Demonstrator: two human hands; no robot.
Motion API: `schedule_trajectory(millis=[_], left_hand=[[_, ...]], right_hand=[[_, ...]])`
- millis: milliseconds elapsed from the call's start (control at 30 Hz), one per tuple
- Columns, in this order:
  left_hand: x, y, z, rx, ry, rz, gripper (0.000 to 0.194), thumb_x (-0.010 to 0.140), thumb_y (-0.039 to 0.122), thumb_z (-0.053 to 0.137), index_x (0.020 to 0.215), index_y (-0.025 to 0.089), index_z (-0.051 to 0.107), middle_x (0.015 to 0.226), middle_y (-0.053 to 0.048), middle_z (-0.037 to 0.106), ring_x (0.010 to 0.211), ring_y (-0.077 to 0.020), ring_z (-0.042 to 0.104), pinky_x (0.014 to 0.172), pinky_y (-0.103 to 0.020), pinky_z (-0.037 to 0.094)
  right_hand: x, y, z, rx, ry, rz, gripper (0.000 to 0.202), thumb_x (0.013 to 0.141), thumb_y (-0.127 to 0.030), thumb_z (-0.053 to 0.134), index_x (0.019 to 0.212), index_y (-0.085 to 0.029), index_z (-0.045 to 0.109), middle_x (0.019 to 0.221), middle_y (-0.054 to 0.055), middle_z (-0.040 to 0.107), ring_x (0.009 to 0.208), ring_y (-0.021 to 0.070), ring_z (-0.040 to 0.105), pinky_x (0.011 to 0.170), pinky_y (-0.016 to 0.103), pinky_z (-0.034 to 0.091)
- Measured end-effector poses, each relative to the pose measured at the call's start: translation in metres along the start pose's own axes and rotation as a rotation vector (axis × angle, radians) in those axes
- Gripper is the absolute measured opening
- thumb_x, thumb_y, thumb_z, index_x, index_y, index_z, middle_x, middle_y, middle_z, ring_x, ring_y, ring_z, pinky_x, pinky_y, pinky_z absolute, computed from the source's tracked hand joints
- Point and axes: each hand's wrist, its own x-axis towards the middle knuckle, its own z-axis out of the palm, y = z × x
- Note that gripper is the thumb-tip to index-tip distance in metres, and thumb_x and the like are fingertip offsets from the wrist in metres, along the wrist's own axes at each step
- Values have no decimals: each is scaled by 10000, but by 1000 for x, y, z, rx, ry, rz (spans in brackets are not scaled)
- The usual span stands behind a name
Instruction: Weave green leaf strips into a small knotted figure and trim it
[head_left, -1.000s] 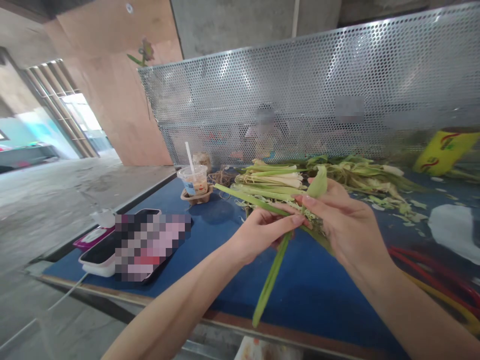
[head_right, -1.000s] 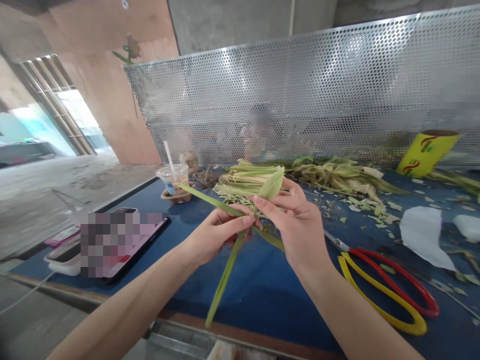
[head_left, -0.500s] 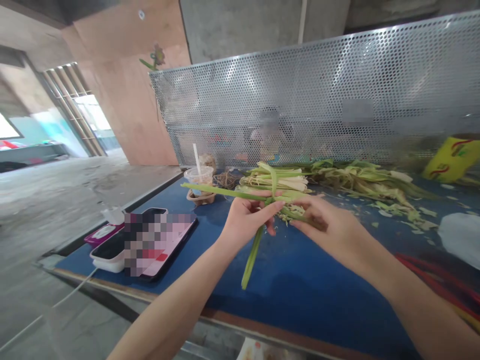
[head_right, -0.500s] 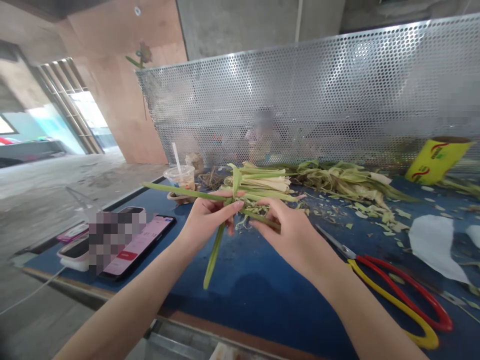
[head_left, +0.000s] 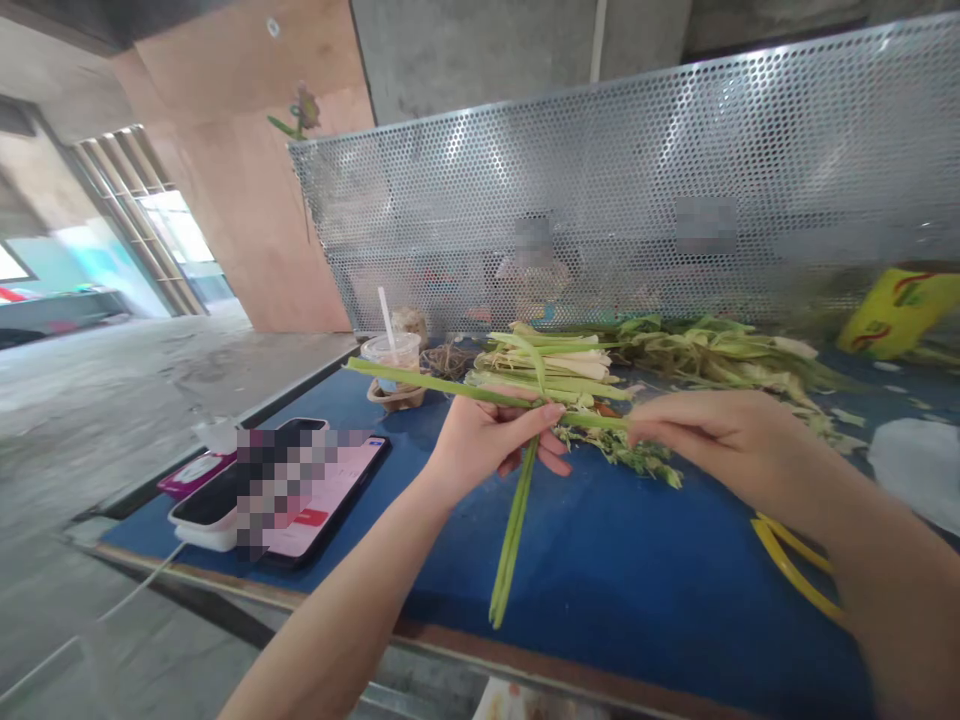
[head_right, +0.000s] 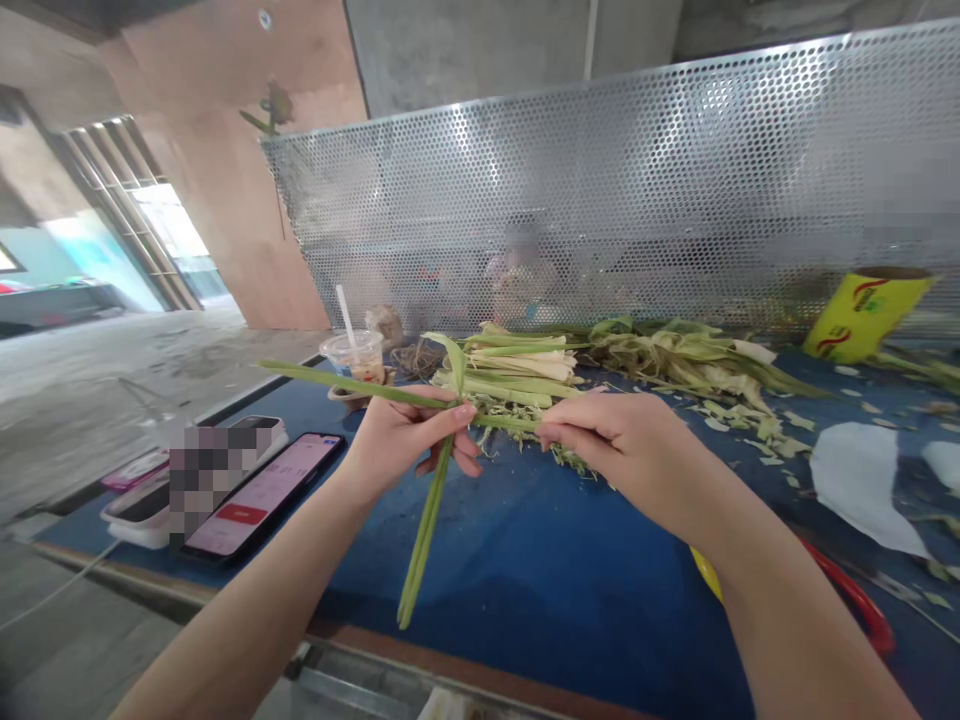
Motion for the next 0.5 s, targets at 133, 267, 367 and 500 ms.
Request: schedule_trajectory(millis=[133,267,367,500], left_hand=[[1,0,-1,-14,-58,-78,276,777,341,613,680,83,632,562,-74,671,440,-146,624,310,-171,302],[2,-6,0,-127,-179,-157,439,871,447,424,722,83,619,566,-73,652,396,-112,578,337,-185,269],[2,-10,4,-185,-220,-134,431,893,458,369,835,99,598,493,-14,580,349,-78,500,355,-190,272],[-1,-11,9,-280,-254,-108,342,870,389,472,1135,186,395,454,77,499,355,-68,421,384,-182,289]], right_hand=[[-1,3,-6,3,-115,77,365,863,-448,406,741,-235,676,791,45,696,716,205,636,641,308,476],[-1,13,0,-38,-118,100,450,804,-559,456,1121,-290,627,1240,69,566,1135,325,500,946,484,379],[3,13,15,64,-105,92,497,816,-568,434,1215,-301,564,1332,56,492,1245,323,395,1036,525,264],[11,2,34,372,-231,71,416,832,-530,446,1089,-271,648,1129,56,638,1043,254,571,936,430,412]])
